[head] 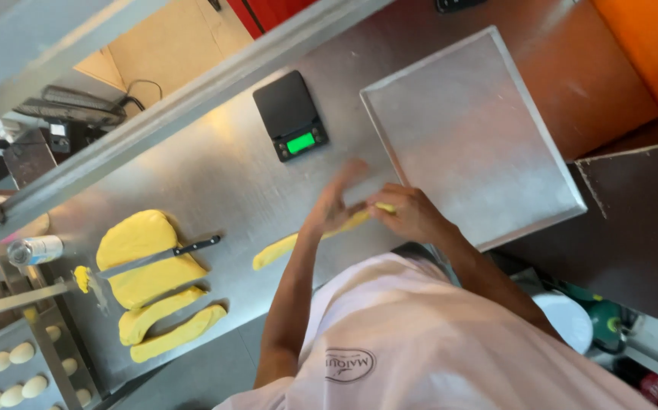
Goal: Preparing and portioning dough on a workbench by cutting it into strips, rolling it into ropes, and pinching off small balls for baking.
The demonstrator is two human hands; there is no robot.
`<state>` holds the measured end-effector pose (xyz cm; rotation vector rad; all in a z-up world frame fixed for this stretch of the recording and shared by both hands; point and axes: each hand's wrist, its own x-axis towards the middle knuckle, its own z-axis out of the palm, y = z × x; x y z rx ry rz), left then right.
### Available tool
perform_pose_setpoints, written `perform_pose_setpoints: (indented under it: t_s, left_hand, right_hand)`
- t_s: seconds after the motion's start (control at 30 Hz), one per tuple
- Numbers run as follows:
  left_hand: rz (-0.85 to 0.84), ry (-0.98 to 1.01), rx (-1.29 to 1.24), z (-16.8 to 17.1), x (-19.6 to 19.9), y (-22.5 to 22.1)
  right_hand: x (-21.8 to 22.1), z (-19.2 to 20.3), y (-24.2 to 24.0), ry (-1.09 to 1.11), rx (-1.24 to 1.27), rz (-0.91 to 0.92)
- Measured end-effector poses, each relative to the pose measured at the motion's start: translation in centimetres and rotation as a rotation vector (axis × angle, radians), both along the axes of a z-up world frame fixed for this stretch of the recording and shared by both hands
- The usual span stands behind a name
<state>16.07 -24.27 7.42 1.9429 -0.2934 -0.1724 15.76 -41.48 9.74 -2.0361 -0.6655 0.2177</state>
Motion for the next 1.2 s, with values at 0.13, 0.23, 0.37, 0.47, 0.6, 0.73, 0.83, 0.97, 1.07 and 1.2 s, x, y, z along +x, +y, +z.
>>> perform_pose_setpoints:
  t_s: [0.13, 0.23, 0.37, 0.47, 0.6, 0.73, 0.83, 0.97, 1.07, 1.2]
  left_hand:
    - [-0.066, 0.139, -0.208, -3.2, -2.9, -1.3]
    - [0.127, 0.321, -0.642, -5.5, -4.7, -0.8]
    - [0.292, 0.221, -0.979, -0.9, -9.2, 4.0]
    - [0.281, 0.117, -0.589, 4.0, -11.7, 7.2]
    - [0.116, 0.008, -0.133, -1.9, -11.6, 7.0]
    - [0.162, 0.003, -0.095, -8.0, -9.6, 4.9]
    - [0.096, -0.01, -0.224, -7.0, -8.7, 5.1]
    - [0.032, -0.024, -0.429, -5.1, -8.9, 5.5]
    - [0.072, 0.038, -0.431, -4.2, -9.4, 5.1]
    - [0.243, 0.087, -0.433, -3.7, -9.6, 4.3]
  right_hand:
    - [3.2, 0.0, -0.7, 0.081, 0.153, 0.075]
    - [7.1, -6.4, -2.5, -0.478, 0.248, -0.35]
    - [5.3, -11.5, -4.5, -0.255, -0.618, -0.466]
    - [2.4, -12.3, -4.9, -0.36, -0.636, -0.408]
    - [1.3, -14.0, -5.8, -0.32, -0.583, -0.346]
    - [1.3, -13.3, -4.1, -0.063, -0.411, -0.445]
    - [-3.9, -6.8, 2.1, -0.057, -0.027, -0.452]
    - [-7.6, -3.4, 6.8, 0.287, 0.126, -0.415]
    - [-8.3, -3.8, 7.5, 0.255, 0.055, -0.463]
    - [-7.7, -3.9, 8.6, -0.033, -0.129, -0.465]
